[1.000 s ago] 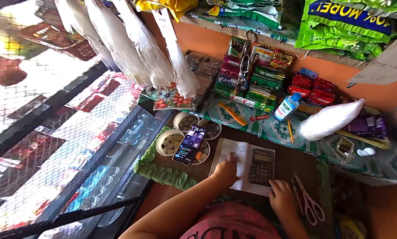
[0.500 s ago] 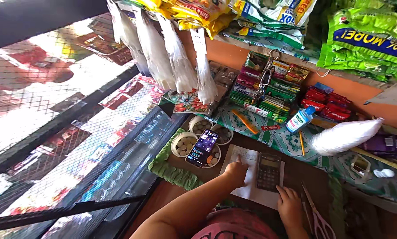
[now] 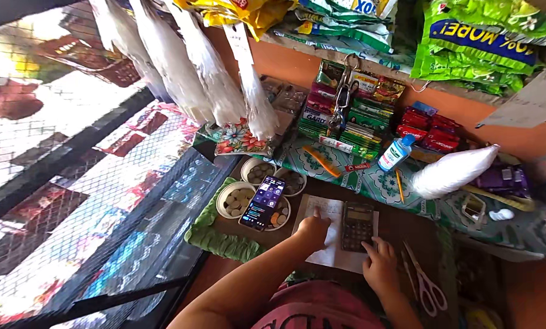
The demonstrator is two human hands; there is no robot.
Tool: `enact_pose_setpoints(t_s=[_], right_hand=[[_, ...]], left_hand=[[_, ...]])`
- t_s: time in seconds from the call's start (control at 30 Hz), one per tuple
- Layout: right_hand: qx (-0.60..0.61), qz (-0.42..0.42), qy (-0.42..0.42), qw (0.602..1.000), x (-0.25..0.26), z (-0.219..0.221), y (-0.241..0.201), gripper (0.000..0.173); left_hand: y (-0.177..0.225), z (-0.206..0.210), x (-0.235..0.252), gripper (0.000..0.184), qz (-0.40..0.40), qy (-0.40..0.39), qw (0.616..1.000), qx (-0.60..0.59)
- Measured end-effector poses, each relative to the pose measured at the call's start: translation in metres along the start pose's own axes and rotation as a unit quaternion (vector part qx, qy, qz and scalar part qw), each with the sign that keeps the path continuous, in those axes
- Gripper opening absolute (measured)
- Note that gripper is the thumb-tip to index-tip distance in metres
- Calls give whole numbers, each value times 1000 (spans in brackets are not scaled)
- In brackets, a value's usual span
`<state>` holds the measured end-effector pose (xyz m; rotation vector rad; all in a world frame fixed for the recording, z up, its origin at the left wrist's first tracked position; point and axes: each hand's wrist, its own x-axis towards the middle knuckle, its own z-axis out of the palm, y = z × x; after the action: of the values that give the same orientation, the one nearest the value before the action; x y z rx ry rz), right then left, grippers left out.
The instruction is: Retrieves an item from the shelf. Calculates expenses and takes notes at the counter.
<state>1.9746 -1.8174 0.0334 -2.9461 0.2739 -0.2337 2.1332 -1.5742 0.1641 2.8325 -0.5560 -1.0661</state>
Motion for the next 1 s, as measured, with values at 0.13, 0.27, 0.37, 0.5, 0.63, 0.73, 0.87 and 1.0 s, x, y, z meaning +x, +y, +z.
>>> enact_pose_setpoints(t_s=[0.13, 0.27, 0.37, 0.5, 0.63, 0.73, 0.87, 1.0], right_hand=[[2, 3, 7, 1000, 0, 1, 0, 45], [14, 20, 23, 999, -2, 0, 7, 43], [2, 33, 27, 999, -5, 4, 17, 32], [-6, 35, 18, 999, 2, 4, 13, 44], [-10, 30, -14, 999, 13, 4, -1, 61], [0, 10, -3, 1000, 15, 0, -10, 55], [18, -32, -28, 999, 7, -4, -28, 55], [41, -8, -14, 999, 7, -5, -20, 56]], left_hand=[[1, -2, -2, 98, -5, -2, 1000, 4], [1, -3, -3, 97, -3, -4, 1000, 6], [1, -3, -3, 96, -6, -3, 1000, 12], [1, -3, -2, 98, -4, -4, 1000, 14], [2, -3, -1, 100, -6, -10, 1000, 21], [1, -2, -1, 99, -5, -10, 1000, 22], [0, -2, -3, 99, 2, 2, 1000, 6], [0, -2, -2, 97, 0, -1, 1000, 11]])
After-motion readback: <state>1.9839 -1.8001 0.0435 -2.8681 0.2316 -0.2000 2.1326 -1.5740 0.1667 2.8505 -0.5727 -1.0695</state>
